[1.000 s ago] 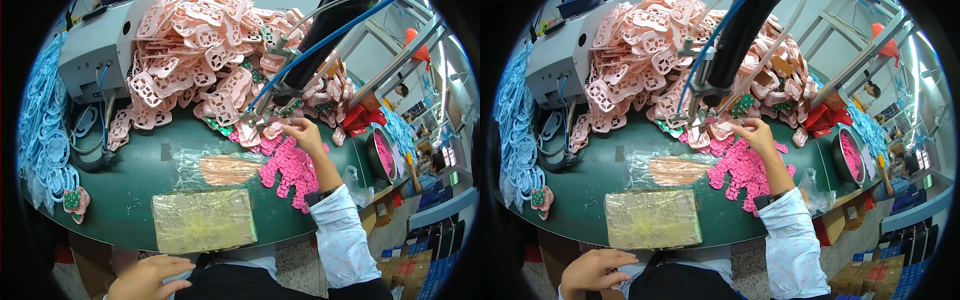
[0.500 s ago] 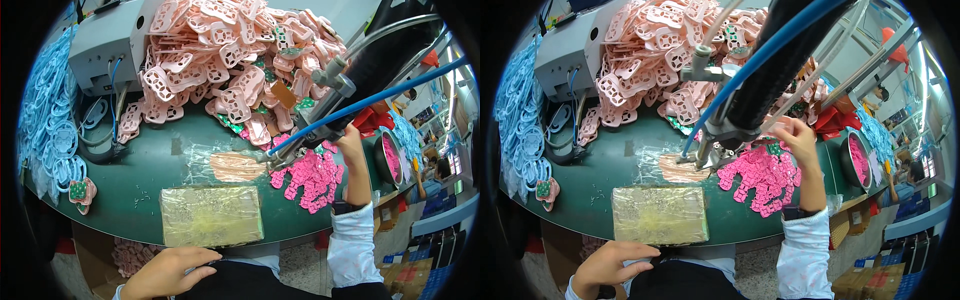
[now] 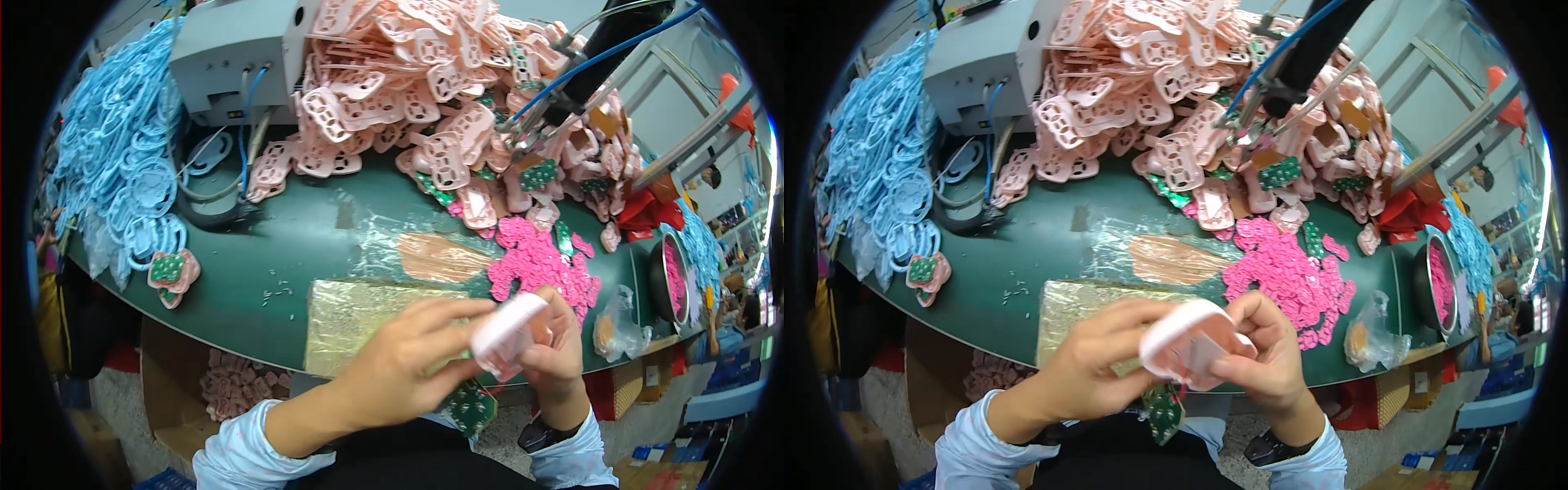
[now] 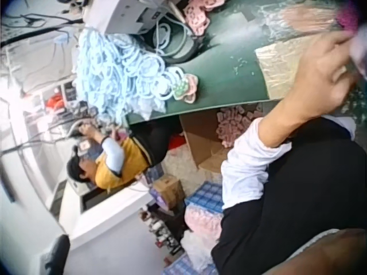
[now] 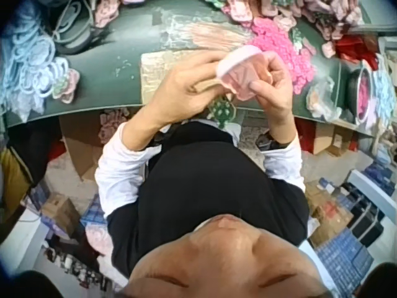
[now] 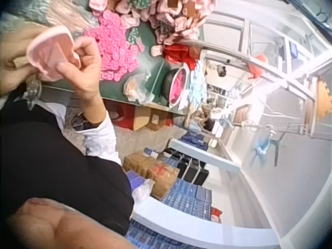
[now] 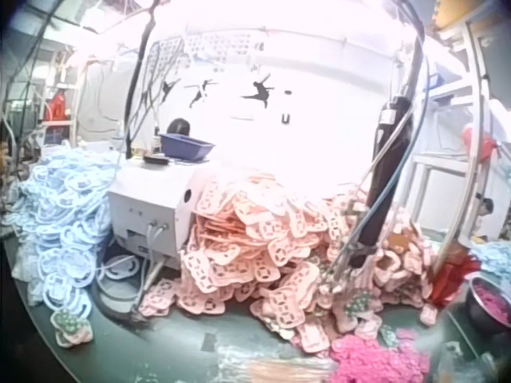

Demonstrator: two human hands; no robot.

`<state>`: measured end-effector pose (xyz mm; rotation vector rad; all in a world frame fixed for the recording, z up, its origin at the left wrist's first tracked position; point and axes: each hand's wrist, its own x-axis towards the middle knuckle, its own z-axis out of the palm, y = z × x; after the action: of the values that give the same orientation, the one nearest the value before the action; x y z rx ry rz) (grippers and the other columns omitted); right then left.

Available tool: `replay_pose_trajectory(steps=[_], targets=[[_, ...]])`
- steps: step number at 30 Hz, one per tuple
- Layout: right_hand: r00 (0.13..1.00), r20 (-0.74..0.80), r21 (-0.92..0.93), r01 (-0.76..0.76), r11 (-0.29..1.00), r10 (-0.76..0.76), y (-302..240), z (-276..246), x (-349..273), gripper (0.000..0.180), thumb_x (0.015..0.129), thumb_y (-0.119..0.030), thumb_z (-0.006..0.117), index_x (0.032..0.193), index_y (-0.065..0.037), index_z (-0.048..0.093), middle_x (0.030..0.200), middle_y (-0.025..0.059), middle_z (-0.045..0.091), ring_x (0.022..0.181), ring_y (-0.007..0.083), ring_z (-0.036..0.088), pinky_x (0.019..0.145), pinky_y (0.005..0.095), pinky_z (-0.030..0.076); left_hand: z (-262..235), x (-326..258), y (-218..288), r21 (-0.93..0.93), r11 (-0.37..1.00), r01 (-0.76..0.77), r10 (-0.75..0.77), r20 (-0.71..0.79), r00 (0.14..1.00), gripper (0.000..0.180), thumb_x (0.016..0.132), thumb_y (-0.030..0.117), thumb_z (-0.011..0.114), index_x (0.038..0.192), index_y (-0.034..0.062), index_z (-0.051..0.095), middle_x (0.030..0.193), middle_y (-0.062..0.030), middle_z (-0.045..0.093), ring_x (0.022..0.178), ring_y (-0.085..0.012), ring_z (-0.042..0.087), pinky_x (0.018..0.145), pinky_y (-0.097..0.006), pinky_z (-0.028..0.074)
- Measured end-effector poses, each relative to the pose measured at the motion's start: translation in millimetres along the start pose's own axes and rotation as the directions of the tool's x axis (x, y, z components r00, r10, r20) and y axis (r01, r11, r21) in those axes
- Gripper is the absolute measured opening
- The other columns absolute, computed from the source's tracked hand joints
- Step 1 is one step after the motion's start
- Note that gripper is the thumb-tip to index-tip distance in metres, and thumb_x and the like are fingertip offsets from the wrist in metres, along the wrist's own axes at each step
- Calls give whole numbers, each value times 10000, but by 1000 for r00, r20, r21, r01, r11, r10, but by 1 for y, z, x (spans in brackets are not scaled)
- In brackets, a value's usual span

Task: The person assembles small electronic devices by inserting green circuit boards into pink plastic housings. They place the assembled units into a mechanical press to secure the components, then remove them and repeat the process with new parts from piles on the table.

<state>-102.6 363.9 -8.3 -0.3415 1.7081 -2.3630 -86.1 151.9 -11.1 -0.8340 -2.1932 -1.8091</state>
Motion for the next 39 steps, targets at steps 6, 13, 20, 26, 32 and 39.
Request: replay_pose_trajectory(steps=[6,13,20,26,32,39], targets=[[999,-29,-243,-28,970,21,7,37,-1,391,789,-150,769,1040,-35,492,973,49,561,919,127,572,820,279,462,-6,-29,12,-420,866,270,-313,-37,949,234,860,23,667,1083,-36,629,1035,-129,650,919,-188,666,823,-296,520],[985,150,-185,-61,981,89,6,55,13,589,798,-156,742,1271,39,451,1199,137,568,1123,203,560,966,366,440,-2,-47,9,-545,724,423,-560,-108,821,238,873,44,643,1091,-42,606,993,-96,674,919,-135,664,797,-291,548],[977,118,-134,-159,978,175,11,61,23,399,838,-128,702,1156,38,526,1074,150,641,995,204,634,891,338,499,-4,-45,16,-332,851,406,-490,-223,843,248,857,51,667,1078,-17,578,917,-114,670,847,-173,698,760,-308,568],[971,128,-76,-196,978,205,15,67,24,338,817,-90,704,1092,12,535,1026,147,646,970,208,642,868,339,511,0,-46,13,-277,887,369,-445,-301,844,247,859,57,682,1065,-13,565,881,-123,671,811,-203,708,717,-312,572],[970,153,-65,-180,982,188,20,59,25,339,787,-70,703,1068,-11,524,989,117,633,985,214,633,890,339,502,8,-49,11,5,966,257,-236,-377,895,284,838,45,692,1091,-2,571,841,-153,680,741,-257,717,641,-326,563],[962,70,-80,-258,963,264,8,75,23,442,719,-95,753,1075,-42,495,1012,105,606,968,193,619,935,360,482,7,-45,7,57,969,241,-198,-407,892,314,808,48,711,1086,3,571,806,-150,672,699,-274,706,580,-347,540]])
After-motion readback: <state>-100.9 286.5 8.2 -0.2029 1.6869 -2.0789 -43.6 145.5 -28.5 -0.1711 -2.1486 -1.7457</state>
